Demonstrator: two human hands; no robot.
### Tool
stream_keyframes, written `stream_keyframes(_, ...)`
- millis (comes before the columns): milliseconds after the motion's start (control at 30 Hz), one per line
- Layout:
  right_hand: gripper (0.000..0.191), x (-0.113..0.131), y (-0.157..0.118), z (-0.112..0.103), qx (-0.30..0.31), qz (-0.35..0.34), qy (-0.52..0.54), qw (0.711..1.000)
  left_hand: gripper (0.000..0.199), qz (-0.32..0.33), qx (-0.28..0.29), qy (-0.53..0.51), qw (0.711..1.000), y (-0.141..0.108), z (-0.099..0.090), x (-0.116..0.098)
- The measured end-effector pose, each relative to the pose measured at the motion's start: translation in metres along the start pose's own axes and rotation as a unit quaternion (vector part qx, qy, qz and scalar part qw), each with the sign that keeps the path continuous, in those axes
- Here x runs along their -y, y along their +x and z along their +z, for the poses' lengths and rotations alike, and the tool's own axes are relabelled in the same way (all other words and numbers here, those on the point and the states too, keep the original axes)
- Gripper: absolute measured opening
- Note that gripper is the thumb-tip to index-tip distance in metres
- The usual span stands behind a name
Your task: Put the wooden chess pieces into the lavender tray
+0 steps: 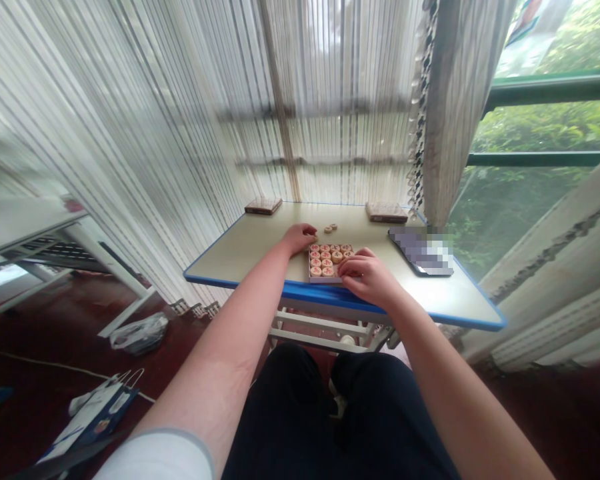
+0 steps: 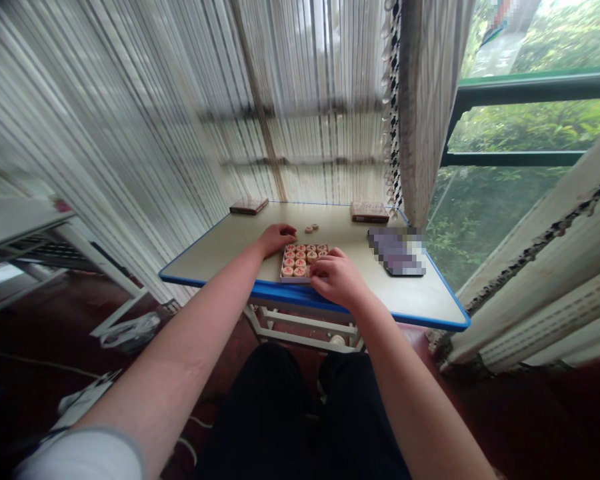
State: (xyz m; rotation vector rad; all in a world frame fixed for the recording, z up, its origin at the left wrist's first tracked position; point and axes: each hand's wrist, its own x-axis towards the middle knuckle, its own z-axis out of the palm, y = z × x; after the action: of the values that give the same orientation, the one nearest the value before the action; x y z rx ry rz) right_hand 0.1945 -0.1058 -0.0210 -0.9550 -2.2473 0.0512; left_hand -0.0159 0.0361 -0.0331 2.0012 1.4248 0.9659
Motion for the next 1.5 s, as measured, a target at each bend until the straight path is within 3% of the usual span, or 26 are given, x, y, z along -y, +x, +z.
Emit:
stream_keyframes(400,0.016,0.005,-0.001,-0.006,-0.015,0.017,-0.007,1.0,0.036,0.014,0.021,-0.024,0.999,-0.001,0.0,-0.001)
stream_keyframes(533,0.016,0.004,-0.001,-0.006,-0.026,0.028,-0.008,0.999,0.039,0.021,-0.02,-0.075,0.997,0.001,-0.001,-0.003)
stream_keyframes(633,0.015,0.003,-0.002,-0.004,-0.037,0.03,-0.009,0.999,0.043,0.038,-0.041,-0.17,0.984,0.0,-0.004,-0.012)
stream_keyframes(833,0.013,-0.004,0.0,0.002,-0.11,0.061,-0.051,0.991,0.057,0.059,0.07,-0.334,0.938,-0.012,-0.01,-0.035)
stream_keyframes(1033,0.023,-0.014,0.012,0.007,-0.179,0.082,-0.083,0.977,0.045,0.033,0.154,-0.285,0.945,-0.026,-0.013,-0.05)
stream_keyframes(1167,0.026,-0.01,0.016,0.006,-0.165,0.038,-0.07,0.983,0.05,0.02,0.226,-0.278,0.933,-0.033,-0.015,-0.058)
stream_keyframes(1333,0.023,-0.004,0.015,0.004,-0.149,0.013,-0.068,0.986,0.052,0.023,0.265,-0.276,0.924,-0.037,-0.018,-0.064)
stream_keyframes(1433,0.023,-0.005,0.012,0.005,-0.157,0.024,-0.068,0.985,0.051,0.03,0.236,-0.296,0.925,-0.034,-0.02,-0.062)
stream_keyframes(1500,0.022,-0.008,0.01,0.006,-0.155,0.036,-0.065,0.985,0.047,0.035,0.147,-0.318,0.936,-0.029,-0.02,-0.058)
